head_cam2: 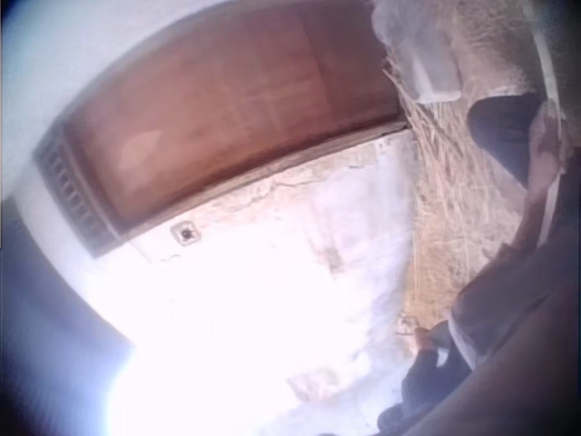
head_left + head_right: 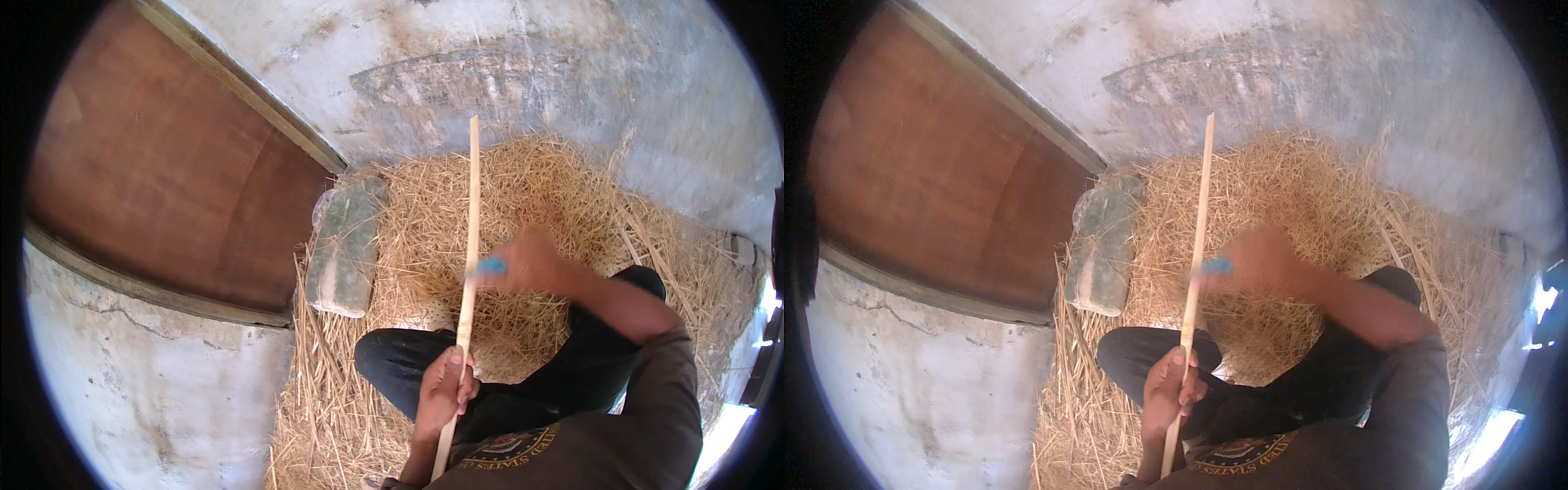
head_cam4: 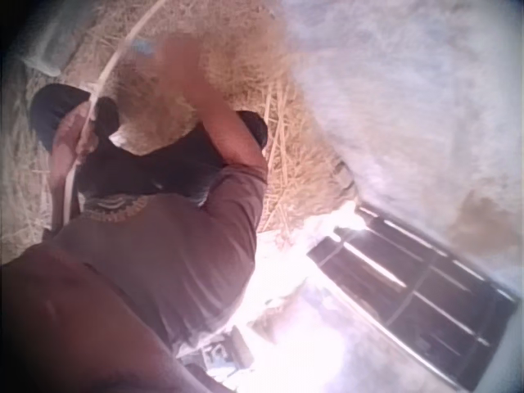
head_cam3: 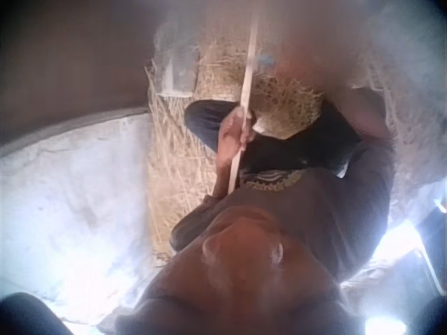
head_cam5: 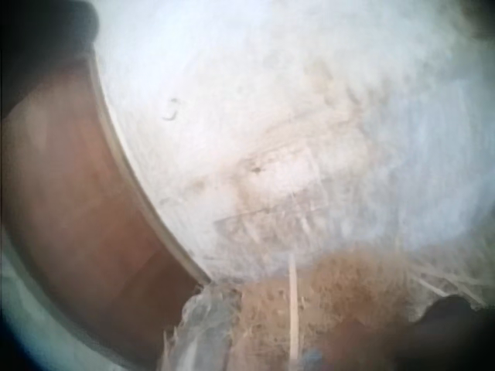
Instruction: The person sits on a bed of straw and uses a knife to shave a long, thin bamboo stick. They hold the stick with their left hand and scrape the surface with the knife in their right hand, removing thin strips of wood. The person occasionally pauses to inspect the stick or adjust their grip before continuing the shaving process.
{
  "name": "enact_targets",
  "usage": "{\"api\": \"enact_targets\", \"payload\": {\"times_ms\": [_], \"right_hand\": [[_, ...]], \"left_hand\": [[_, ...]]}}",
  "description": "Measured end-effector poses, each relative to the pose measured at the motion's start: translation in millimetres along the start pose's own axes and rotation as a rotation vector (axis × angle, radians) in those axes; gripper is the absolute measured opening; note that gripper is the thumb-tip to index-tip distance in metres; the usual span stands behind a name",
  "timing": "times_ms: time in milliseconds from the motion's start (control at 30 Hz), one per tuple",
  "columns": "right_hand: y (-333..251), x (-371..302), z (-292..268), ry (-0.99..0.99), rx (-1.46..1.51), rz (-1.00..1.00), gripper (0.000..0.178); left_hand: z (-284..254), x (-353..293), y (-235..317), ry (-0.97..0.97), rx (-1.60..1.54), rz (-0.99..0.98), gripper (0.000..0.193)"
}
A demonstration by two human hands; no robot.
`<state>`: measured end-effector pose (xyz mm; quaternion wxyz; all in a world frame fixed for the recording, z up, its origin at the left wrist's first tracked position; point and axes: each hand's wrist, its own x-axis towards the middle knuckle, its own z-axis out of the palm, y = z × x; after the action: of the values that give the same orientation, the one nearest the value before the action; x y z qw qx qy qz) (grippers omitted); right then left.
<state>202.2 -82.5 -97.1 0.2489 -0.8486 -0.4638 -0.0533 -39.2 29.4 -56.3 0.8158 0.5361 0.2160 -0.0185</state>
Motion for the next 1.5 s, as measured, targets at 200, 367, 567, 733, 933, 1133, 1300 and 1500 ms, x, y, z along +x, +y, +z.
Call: {"api": "enact_targets", "payload": {"times_ms": [200,367,567,733,933,1133,1300,1500], "right_hand": [[-2,4,-14,0.005,0.106,0.059,0.07],[-36,-19,-12,-0.012,0.148,-0.175,0.068],[17,11,-6,0.192,-0.063,0.118,0.062],[-30,-6,-16,0.03,0.092,-0.155,0.064],[-8,6,-3,0.073,0.022,-0.006,0.067],[-26,1,-6,0.07,0.042,-0.189,0.071],[-7,19,0,0.198,-0.061,-0.136,0.071],[51,45,-13,0.028,-0.182,0.046,0.072]], "left_hand": [[0,2,9,-0.057,-0.062,0.063,0.028],[-2,4,11,-0.042,-0.051,0.097,0.028],[-1,2,11,-0.058,-0.022,0.049,0.028],[-1,3,14,-0.023,0.073,0.113,0.026],[-4,-3,18,0.005,0.239,0.079,0.026],[-5,-3,17,0.02,0.308,0.086,0.025],[-7,1,17,0.004,0.308,0.115,0.024],[-6,-14,5,-0.037,0.251,0.044,0.024]]}}
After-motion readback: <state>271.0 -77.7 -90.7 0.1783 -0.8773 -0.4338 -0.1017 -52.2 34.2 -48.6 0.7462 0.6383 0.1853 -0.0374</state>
